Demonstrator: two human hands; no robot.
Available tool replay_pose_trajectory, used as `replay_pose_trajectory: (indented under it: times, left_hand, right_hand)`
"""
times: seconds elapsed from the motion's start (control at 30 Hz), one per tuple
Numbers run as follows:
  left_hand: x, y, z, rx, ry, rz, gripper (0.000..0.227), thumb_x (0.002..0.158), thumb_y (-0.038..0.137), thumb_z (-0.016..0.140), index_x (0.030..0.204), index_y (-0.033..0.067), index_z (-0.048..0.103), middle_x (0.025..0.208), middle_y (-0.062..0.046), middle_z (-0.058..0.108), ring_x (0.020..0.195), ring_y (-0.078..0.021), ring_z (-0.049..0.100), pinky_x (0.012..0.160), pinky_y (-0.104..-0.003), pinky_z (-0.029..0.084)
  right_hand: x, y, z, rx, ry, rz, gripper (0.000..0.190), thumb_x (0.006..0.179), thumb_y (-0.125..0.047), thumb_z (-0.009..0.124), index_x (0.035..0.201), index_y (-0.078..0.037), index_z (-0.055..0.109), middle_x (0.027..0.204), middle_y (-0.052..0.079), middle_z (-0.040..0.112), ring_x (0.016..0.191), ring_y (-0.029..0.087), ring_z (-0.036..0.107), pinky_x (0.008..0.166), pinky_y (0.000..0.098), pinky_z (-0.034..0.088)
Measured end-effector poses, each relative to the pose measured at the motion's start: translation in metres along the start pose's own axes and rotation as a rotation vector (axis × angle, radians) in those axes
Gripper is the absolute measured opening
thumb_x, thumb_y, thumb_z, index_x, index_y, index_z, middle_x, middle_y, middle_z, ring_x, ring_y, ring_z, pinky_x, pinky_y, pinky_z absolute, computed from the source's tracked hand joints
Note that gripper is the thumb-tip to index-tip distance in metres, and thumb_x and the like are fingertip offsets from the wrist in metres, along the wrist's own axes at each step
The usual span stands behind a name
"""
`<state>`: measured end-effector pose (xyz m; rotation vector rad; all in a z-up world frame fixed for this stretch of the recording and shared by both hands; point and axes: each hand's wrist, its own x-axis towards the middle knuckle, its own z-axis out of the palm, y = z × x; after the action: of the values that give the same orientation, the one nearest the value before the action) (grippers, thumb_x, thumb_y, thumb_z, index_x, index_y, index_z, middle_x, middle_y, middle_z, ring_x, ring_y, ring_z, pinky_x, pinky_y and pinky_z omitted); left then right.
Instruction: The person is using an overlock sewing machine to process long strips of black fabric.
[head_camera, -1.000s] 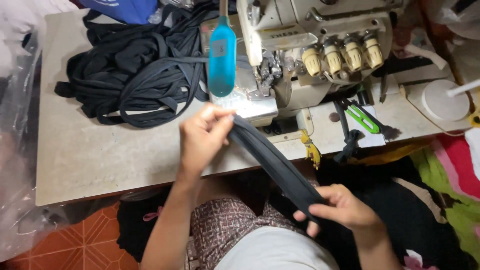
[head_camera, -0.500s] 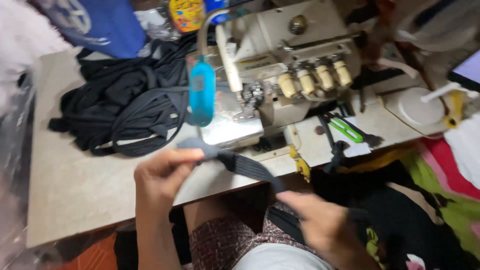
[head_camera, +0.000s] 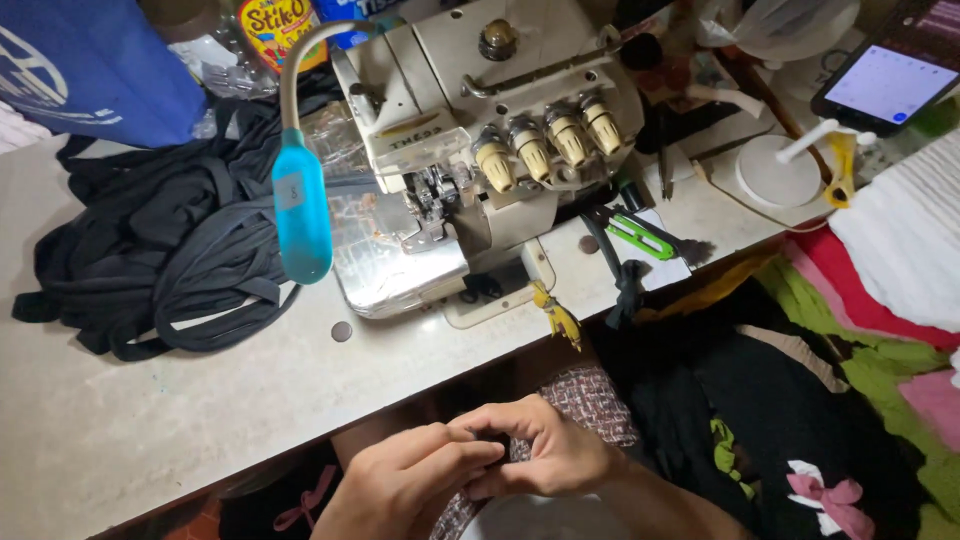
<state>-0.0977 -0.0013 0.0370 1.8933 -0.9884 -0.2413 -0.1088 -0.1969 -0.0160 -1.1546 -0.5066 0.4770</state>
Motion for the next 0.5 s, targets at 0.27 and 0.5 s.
replay_pose_trajectory:
  times: [0.27,0.5]
  left_hand:
    - [0.004,-0.019,0.005,0.331,0.296,0.007,0.032,0.087,0.013,0.067,0.119,0.0161,0.066,0.08,0.002,0.069,0.06,-0.0064,0.059,0.059,-0.021,0.049]
    - [0.055,-0.069,-0.044,0.312,0.564,-0.178,0.025,0.086,0.004,0.073,0.11,0.0022,0.07,0.102,-0.009,0.072,0.081,-0.0125,0.065,0.076,-0.023,0.051]
  right_hand:
    - [-0.021,0.039,-0.011,0.147,0.173,0.191,0.012,0.085,-0.005,0.072,0.096,-0.001,0.072,0.084,-0.003,0.066,0.077,0.005,0.058,0.067,0.0204,0.045]
    - [-0.027,0.043,-0.001,0.265,0.193,0.288,0.02,0.088,-0.008,0.069,0.103,0.004,0.068,0.097,0.014,0.073,0.085,0.017,0.071,0.082,0.0281,0.061]
